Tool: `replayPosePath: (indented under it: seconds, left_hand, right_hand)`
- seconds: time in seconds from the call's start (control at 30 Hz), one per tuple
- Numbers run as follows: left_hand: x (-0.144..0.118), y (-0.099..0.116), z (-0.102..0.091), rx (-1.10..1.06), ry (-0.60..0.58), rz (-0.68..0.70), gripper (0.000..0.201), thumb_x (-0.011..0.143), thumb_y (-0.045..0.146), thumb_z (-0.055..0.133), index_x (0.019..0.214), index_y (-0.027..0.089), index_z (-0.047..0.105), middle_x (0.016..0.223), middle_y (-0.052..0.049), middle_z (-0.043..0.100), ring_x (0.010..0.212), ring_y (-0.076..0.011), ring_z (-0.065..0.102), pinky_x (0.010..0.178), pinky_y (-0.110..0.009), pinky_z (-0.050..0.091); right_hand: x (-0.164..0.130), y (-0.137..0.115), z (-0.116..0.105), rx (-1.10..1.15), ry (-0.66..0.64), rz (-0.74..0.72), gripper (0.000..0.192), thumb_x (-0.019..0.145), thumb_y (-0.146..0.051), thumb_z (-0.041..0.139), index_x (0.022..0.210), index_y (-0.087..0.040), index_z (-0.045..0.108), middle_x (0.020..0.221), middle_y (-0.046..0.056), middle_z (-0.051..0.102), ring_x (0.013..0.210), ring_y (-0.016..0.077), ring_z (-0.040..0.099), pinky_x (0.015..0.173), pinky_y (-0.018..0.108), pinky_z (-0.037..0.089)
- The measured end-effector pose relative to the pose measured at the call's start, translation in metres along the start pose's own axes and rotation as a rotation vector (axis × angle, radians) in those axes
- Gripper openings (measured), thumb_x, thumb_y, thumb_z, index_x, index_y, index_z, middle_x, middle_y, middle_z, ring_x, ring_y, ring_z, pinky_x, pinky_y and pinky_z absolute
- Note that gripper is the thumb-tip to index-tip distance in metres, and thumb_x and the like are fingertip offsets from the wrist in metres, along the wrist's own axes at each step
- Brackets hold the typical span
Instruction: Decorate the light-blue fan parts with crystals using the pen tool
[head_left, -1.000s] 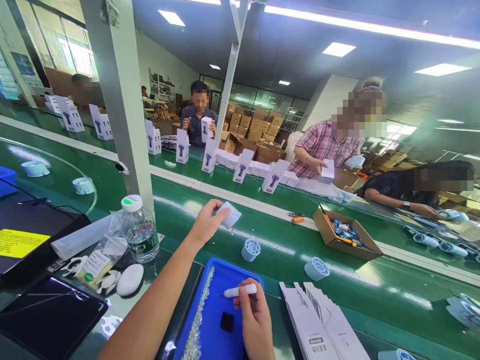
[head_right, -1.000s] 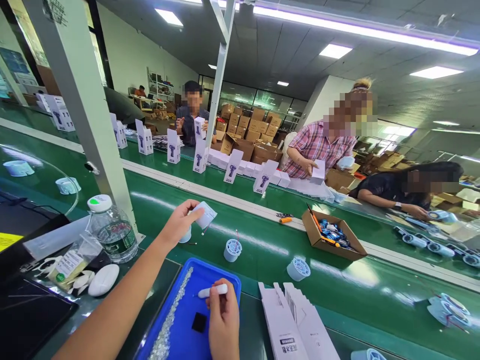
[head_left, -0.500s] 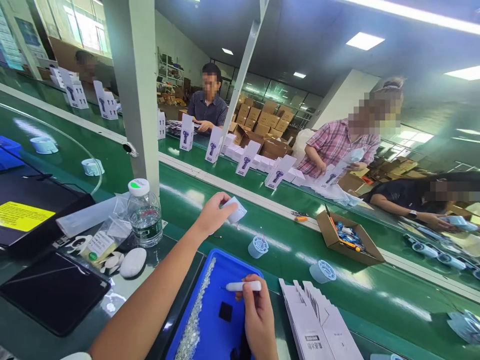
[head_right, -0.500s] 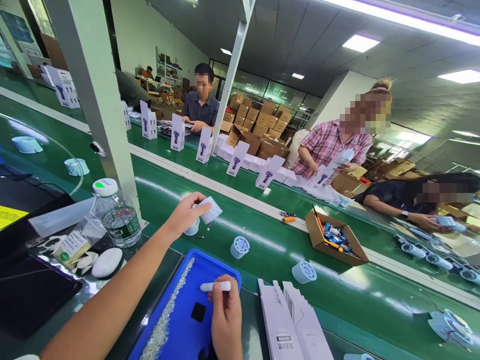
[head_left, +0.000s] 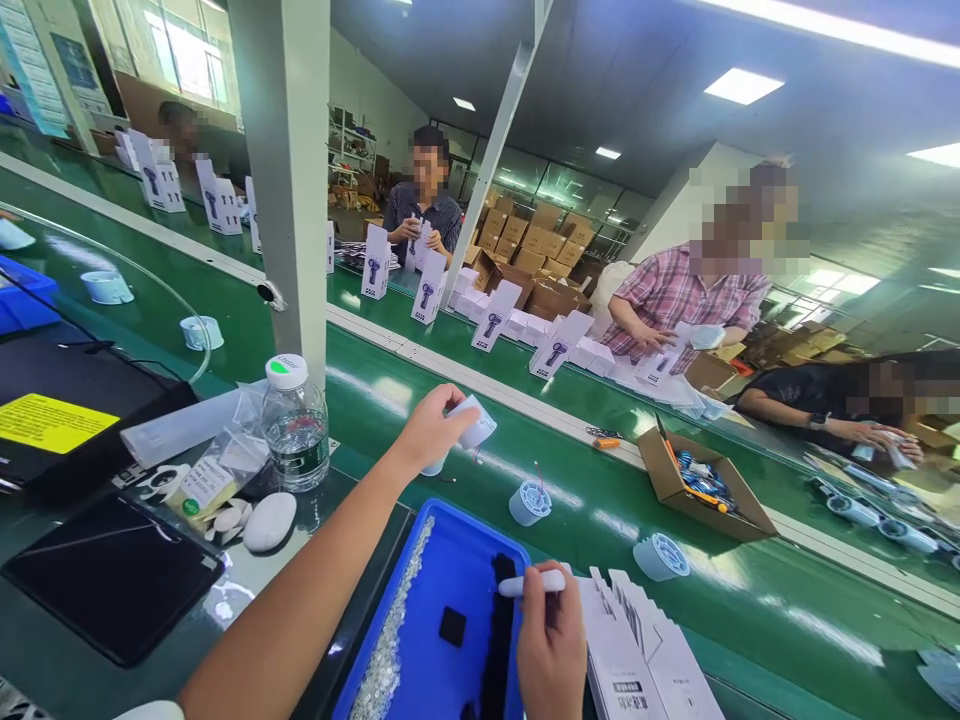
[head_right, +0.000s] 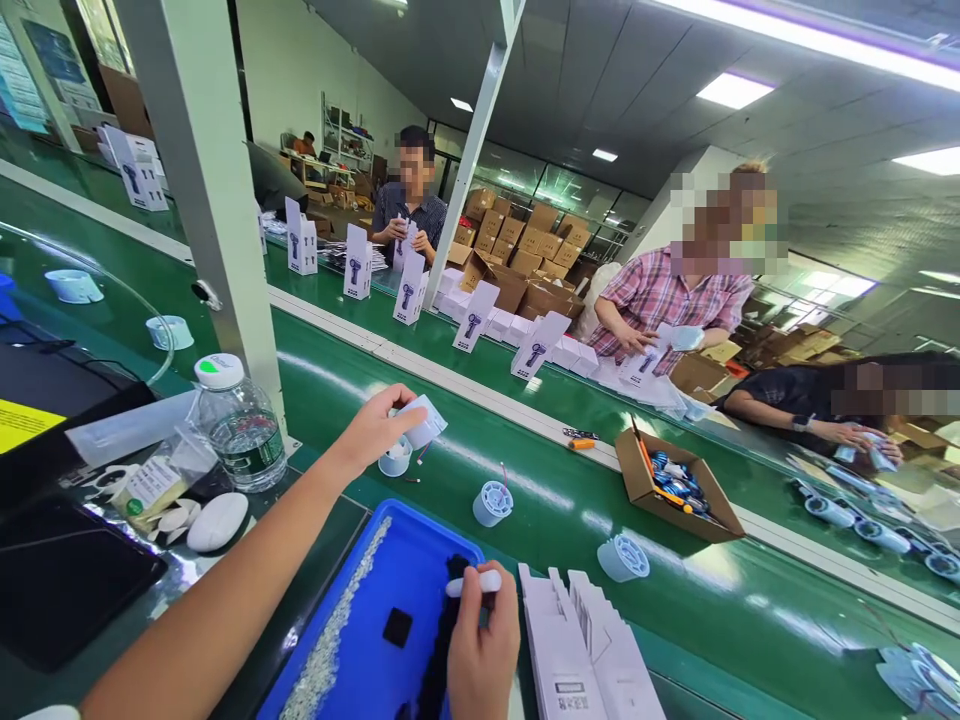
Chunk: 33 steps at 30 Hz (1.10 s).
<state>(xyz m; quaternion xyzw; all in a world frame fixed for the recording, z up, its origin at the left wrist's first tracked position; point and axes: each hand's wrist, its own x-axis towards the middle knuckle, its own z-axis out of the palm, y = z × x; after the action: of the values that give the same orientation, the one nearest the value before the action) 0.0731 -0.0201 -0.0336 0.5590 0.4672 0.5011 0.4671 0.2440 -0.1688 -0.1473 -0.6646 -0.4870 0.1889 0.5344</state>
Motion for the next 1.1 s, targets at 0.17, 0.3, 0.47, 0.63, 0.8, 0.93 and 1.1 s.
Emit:
replayPosePath:
  seconds: [0.17,0.3,0.47,0.63,0.8,0.93,1.1]
  left_hand:
    - [-0.002,0.002,0.002,-0.012,-0.005,-0.034,0.018,0.072,0.033,0.06,0.068,0.019,0.05,0.074,0.001,0.052,0.063,-0.0122,0.049,0.054,-0.023,0.038]
    - [-0.003,0.004,0.004,-0.057,-0.022,-0.074,0.019,0.07,0.034,0.062,0.068,0.019,0.049,0.071,0.001,0.052,0.059,-0.0117,0.05,0.052,-0.023,0.038]
    - [0.002,0.001,0.006,-0.257,-0.059,-0.173,0.025,0.067,0.033,0.065,0.067,0.019,0.044,0.063,0.003,0.049,0.056,-0.0107,0.049,0.053,-0.024,0.04]
    - [0.004,-0.004,0.004,-0.362,-0.054,-0.213,0.033,0.068,0.037,0.07,0.069,0.02,0.042,0.059,0.005,0.047,0.051,-0.0083,0.046,0.049,-0.022,0.034]
    - [0.003,-0.009,0.005,-0.392,-0.081,-0.202,0.037,0.068,0.041,0.072,0.072,0.019,0.043,0.061,0.005,0.048,0.051,-0.0066,0.043,0.047,-0.021,0.031]
    - [0.003,-0.015,0.014,-0.312,-0.109,-0.182,0.037,0.068,0.045,0.071,0.079,0.018,0.048,0.064,0.005,0.051,0.051,-0.0067,0.044,0.048,-0.021,0.033]
    - [-0.002,-0.022,0.03,-0.229,-0.183,-0.237,0.04,0.067,0.05,0.07,0.079,0.016,0.053,0.067,0.002,0.054,0.055,-0.0082,0.047,0.05,-0.021,0.036]
  right_hand:
    - [0.002,0.003,-0.01,0.005,0.005,-0.018,0.035,0.088,-0.055,0.045,0.081,-0.021,0.049,0.07,-0.002,0.048,0.064,0.0147,0.046,0.06,0.025,0.04]
    - [0.001,0.005,-0.007,0.009,-0.034,0.009,0.034,0.09,-0.054,0.044,0.081,-0.022,0.048,0.069,-0.003,0.046,0.061,0.0141,0.044,0.058,0.025,0.039]
    - [0.0,0.003,-0.001,-0.036,-0.035,-0.048,0.031,0.09,-0.051,0.044,0.083,-0.021,0.05,0.072,0.0,0.052,0.064,0.0154,0.048,0.062,0.027,0.041]
    - [-0.004,0.002,0.001,-0.042,-0.076,-0.127,0.028,0.09,-0.047,0.046,0.082,-0.021,0.053,0.073,0.001,0.055,0.065,0.0161,0.051,0.063,0.027,0.042]
    - [-0.011,0.004,0.001,0.08,-0.06,-0.053,0.028,0.09,-0.048,0.048,0.089,-0.021,0.055,0.076,0.001,0.056,0.066,0.0159,0.053,0.062,0.027,0.043]
    - [-0.023,-0.005,0.014,0.193,-0.112,-0.125,0.025,0.089,-0.046,0.052,0.084,-0.022,0.058,0.072,0.0,0.056,0.062,0.0143,0.051,0.059,0.025,0.041]
    - [-0.025,-0.019,0.022,0.283,0.049,-0.126,0.026,0.082,-0.047,0.062,0.081,-0.02,0.063,0.077,0.003,0.062,0.069,0.017,0.058,0.064,0.027,0.046]
